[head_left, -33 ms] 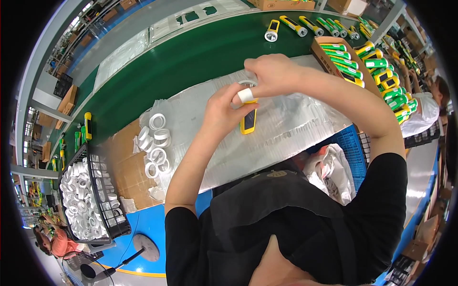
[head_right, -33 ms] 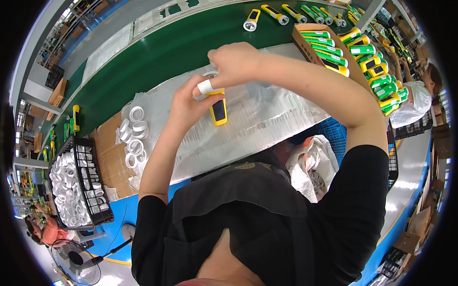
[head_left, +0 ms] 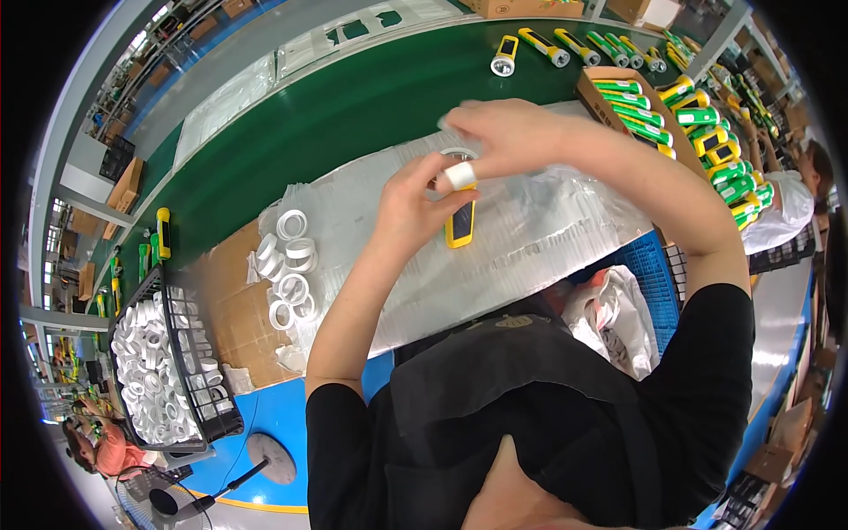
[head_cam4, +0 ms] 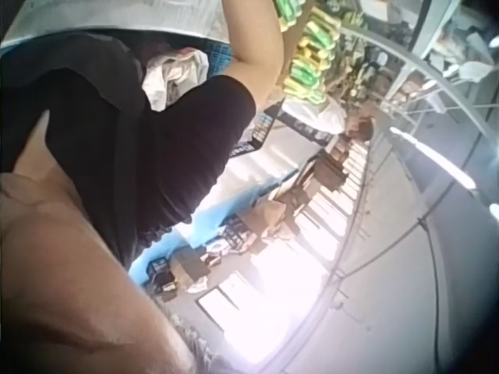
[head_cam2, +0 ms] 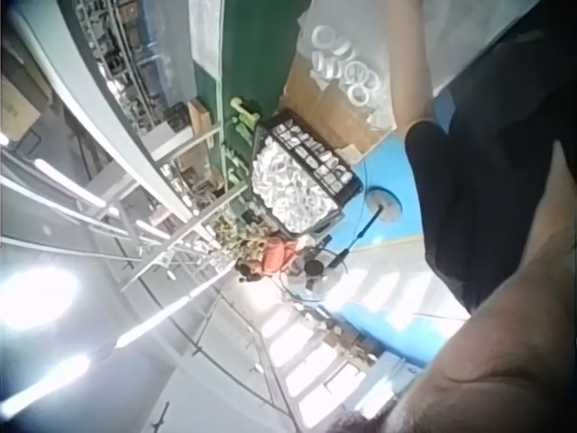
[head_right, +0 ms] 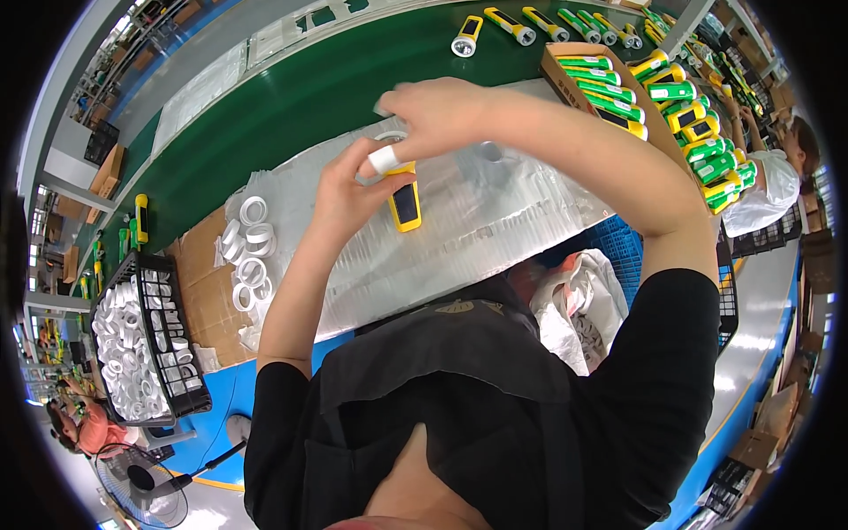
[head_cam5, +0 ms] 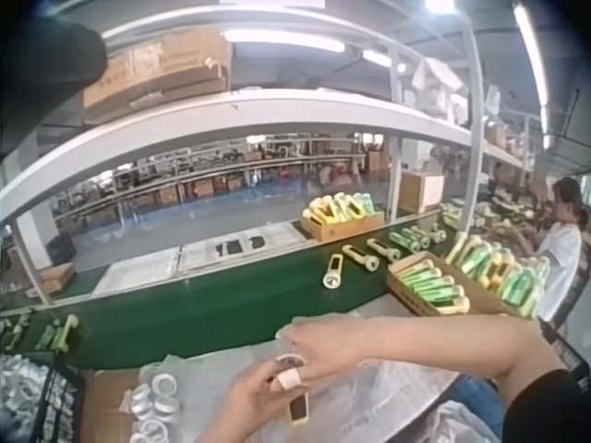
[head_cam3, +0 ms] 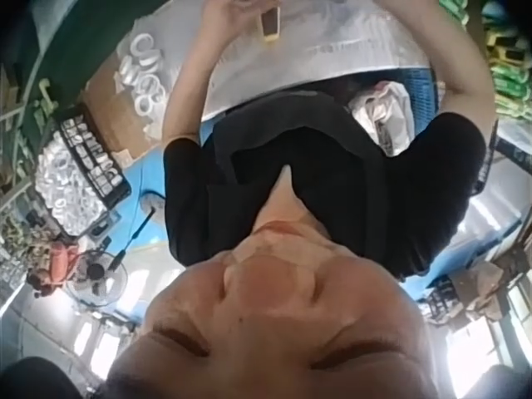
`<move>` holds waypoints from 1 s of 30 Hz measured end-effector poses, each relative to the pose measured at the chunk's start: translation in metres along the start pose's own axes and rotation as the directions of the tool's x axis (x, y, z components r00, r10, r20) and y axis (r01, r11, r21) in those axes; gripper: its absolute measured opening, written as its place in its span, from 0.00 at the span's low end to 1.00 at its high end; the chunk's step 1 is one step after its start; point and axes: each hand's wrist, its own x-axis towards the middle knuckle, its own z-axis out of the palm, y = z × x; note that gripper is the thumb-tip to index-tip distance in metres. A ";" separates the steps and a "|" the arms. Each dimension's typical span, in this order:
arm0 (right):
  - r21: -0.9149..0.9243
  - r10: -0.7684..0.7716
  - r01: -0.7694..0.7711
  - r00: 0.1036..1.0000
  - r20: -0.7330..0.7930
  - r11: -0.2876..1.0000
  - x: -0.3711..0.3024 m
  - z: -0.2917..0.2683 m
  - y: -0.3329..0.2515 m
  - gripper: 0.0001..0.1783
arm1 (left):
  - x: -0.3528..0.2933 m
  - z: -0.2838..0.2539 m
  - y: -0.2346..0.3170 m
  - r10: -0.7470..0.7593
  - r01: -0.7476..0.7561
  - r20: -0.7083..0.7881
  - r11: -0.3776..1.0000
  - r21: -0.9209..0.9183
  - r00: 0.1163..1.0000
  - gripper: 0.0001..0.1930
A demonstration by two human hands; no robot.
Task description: Assembling flashlight components including lenses and caps on a factory production line.
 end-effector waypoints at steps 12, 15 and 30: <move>0.028 -0.058 0.055 0.990 0.125 0.998 0.004 -0.002 -0.012 0.31 | -0.004 -0.003 -0.002 -0.015 0.015 -0.004 0.999 -0.042 1.000 0.20; -0.037 0.052 -0.050 0.997 0.064 0.998 0.002 -0.008 -0.010 0.27 | -0.005 -0.004 -0.003 -0.032 0.032 0.009 0.998 -0.056 0.999 0.19; 0.464 -0.291 0.368 0.928 -0.232 0.806 -0.031 0.027 -0.009 0.26 | -0.044 -0.029 0.019 -0.127 0.839 0.839 0.229 -0.493 0.528 0.37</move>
